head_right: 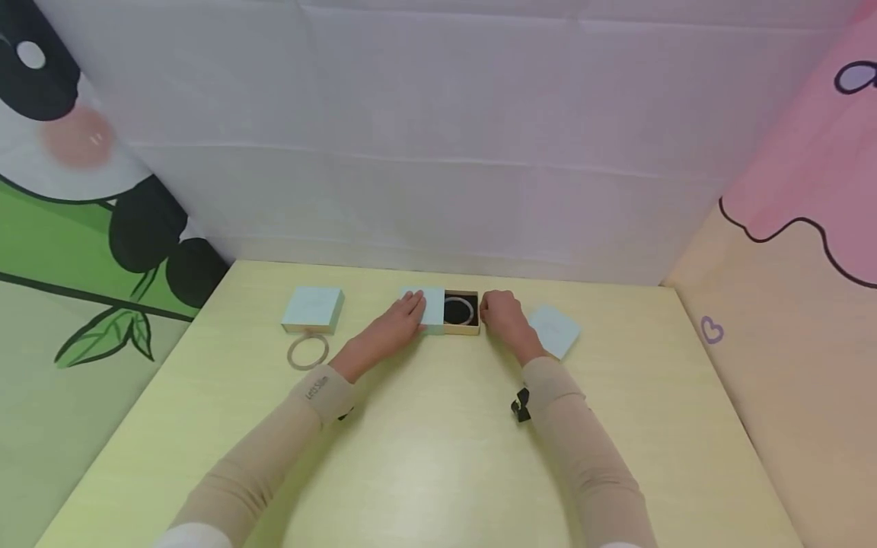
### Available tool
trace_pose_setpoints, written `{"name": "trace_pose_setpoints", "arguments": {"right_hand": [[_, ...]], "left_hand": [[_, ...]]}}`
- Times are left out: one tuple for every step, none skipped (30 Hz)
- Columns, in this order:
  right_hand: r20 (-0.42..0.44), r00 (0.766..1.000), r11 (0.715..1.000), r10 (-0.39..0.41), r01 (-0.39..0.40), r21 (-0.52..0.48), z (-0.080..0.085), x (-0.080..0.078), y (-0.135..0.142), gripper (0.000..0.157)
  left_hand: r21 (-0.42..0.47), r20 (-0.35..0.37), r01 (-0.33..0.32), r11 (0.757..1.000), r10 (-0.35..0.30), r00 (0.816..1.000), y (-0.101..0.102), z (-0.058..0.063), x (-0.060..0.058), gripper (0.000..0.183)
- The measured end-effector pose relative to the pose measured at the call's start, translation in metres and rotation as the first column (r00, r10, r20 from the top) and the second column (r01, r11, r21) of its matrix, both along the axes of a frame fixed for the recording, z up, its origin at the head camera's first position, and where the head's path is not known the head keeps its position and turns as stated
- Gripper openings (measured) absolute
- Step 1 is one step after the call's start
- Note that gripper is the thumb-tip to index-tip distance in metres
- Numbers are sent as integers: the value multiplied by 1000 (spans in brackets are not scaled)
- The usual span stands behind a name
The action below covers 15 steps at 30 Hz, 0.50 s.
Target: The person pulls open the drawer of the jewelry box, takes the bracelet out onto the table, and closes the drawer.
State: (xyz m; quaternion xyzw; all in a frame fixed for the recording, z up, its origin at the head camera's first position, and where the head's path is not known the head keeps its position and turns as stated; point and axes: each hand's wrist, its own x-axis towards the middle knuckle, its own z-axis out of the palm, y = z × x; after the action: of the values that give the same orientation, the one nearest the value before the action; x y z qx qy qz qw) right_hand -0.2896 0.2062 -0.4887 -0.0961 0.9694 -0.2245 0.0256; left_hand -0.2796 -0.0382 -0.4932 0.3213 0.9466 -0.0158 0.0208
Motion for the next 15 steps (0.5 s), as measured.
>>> {"name": "trace_pose_setpoints", "arguments": {"right_hand": [[-3,1000,1000,-3,3,7,-1,0,4,14],[-6,1000,1000,-7,7,14,-3,0,8,15],[-11,1000,1000,-8,8,18,-4,0,11,15],[-15,1000,1000,-6,6,20,-5,-1,15,16],[-19,1000,1000,-5,5,22,-7,-1,18,16],[-22,1000,1000,0,0,21,-8,-1,21,16],[-26,1000,1000,6,-6,21,-9,-1,21,15],[-29,1000,1000,7,-7,20,-10,-2,21,16],[-29,1000,1000,8,-7,18,-10,-3,21,16],[-26,1000,1000,10,-9,17,-10,-3,21,16],[-25,1000,1000,12,-11,19,-11,-4,21,16],[-22,1000,1000,17,-16,24,-11,-4,20,16],[-18,1000,999,18,-18,33,-12,-5,20,16],[-14,1000,999,22,-21,45,-12,-5,20,17],[-9,1000,998,23,-23,61,-11,-5,19,17]], "left_hand": [[4,-1,1,1000,-1,1000,1,-1,0,57],[4,-2,0,1000,0,1000,2,-2,-1,57],[4,-6,-1,1000,1,1000,4,-3,-1,57],[3,-8,-3,1000,3,1000,5,-5,-2,57],[2,-13,-4,1000,4,1000,7,-6,-2,57],[2,-19,-1,1000,1,1000,9,-8,-3,57],[2,-19,0,1000,0,1000,9,-8,-3,57],[7,-17,4,1000,-4,1000,9,-8,-4,57],[9,-18,11,1000,-11,1000,9,-8,-4,57],[16,-16,17,1000,-17,1000,10,-9,-5,56],[15,-13,21,1000,-21,1000,10,-9,-5,56],[18,-7,21,1000,-21,1000,11,-9,-4,56],[18,-1,20,1000,-20,1000,11,-9,-4,56],[18,0,20,1000,-20,1000,12,-10,-4,56],[13,-1,19,1000,-19,1000,12,-10,-4,56]]}}
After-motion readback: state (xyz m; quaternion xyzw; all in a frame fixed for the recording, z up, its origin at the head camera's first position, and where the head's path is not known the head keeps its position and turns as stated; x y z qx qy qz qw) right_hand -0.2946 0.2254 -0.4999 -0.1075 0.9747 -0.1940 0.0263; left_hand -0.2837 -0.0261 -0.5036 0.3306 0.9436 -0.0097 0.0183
